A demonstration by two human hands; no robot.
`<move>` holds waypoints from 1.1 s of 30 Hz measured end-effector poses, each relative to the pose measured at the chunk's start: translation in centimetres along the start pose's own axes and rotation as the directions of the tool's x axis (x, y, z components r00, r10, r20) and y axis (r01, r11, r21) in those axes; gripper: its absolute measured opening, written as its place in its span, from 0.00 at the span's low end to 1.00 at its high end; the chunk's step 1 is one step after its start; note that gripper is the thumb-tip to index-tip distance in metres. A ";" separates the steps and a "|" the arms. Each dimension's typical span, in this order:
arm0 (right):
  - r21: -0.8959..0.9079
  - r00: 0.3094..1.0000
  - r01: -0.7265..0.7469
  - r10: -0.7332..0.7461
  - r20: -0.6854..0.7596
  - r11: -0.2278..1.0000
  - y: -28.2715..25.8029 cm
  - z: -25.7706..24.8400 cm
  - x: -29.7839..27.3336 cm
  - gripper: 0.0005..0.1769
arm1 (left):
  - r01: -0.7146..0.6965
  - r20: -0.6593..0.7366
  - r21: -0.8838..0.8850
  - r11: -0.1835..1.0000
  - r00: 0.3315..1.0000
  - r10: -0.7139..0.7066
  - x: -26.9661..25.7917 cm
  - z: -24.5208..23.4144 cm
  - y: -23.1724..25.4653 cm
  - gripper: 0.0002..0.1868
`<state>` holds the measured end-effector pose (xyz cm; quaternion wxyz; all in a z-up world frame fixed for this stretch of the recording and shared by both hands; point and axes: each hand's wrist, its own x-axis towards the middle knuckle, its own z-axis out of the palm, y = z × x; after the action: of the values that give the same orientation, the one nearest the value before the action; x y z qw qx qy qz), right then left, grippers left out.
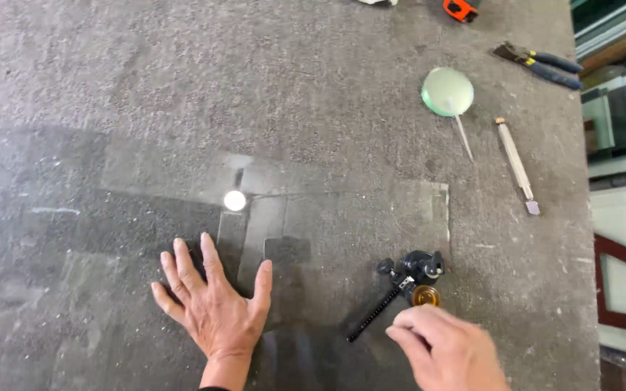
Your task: Scoring a glass sheet using manual glass cutters and a circular glass cutter on a workbench
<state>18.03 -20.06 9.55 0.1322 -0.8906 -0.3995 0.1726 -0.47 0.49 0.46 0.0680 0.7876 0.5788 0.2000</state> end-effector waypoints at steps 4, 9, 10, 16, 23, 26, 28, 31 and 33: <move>-0.150 0.869 0.482 -0.449 0.207 0.863 0.9 -4.2 7.4 0.03 | 0.048 0.047 -0.018 0.999 0.998 -0.047 -0.1 -0.1 0.1 0.52; -0.139 0.429 0.864 -0.564 0.705 0.484 -0.7 -2.4 13.1 0.25 | 0.031 0.019 0.005 1.000 0.999 -0.031 0.5 -0.5 0.3 0.50; -0.128 0.415 0.869 -0.564 0.714 0.478 -1.3 -2.0 13.2 0.25 | 0.045 0.026 0.011 0.999 0.999 -0.045 0.3 -0.6 0.2 0.50; -0.124 0.275 0.952 -0.602 0.749 0.280 -2.6 0.1 15.5 0.40 | 0.071 0.032 0.002 0.997 0.997 -0.071 0.5 -0.5 0.3 0.51; -0.393 0.555 0.828 -0.486 0.675 0.400 -2.2 -0.1 19.6 0.46 | 0.067 0.047 -0.011 0.998 0.997 -0.066 0.4 -0.3 0.2 0.52; -0.507 0.716 0.667 -0.279 0.640 0.546 -3.2 -1.7 21.0 0.42 | 0.070 0.048 -0.011 0.997 0.996 -0.070 0.5 -0.4 0.2 0.52; -0.563 0.780 0.548 -0.135 0.611 0.619 -3.3 -2.8 21.7 0.40 | 0.067 0.055 -0.013 0.998 0.996 -0.066 0.5 -0.5 0.2 0.52; -0.621 0.841 0.400 -0.001 0.541 0.674 -2.2 -3.7 22.6 0.40 | 0.069 0.069 -0.020 0.997 0.995 -0.068 0.5 -0.5 0.3 0.52; -0.623 0.871 0.304 0.054 0.487 0.721 -1.3 -4.2 22.9 0.41 | 0.071 0.069 -0.016 0.997 0.995 -0.070 0.5 -0.6 0.3 0.52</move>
<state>33.13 -2.29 9.17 -0.2936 -0.7756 -0.5154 0.2157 -0.29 0.79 1.24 0.1021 0.7724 0.6018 0.1758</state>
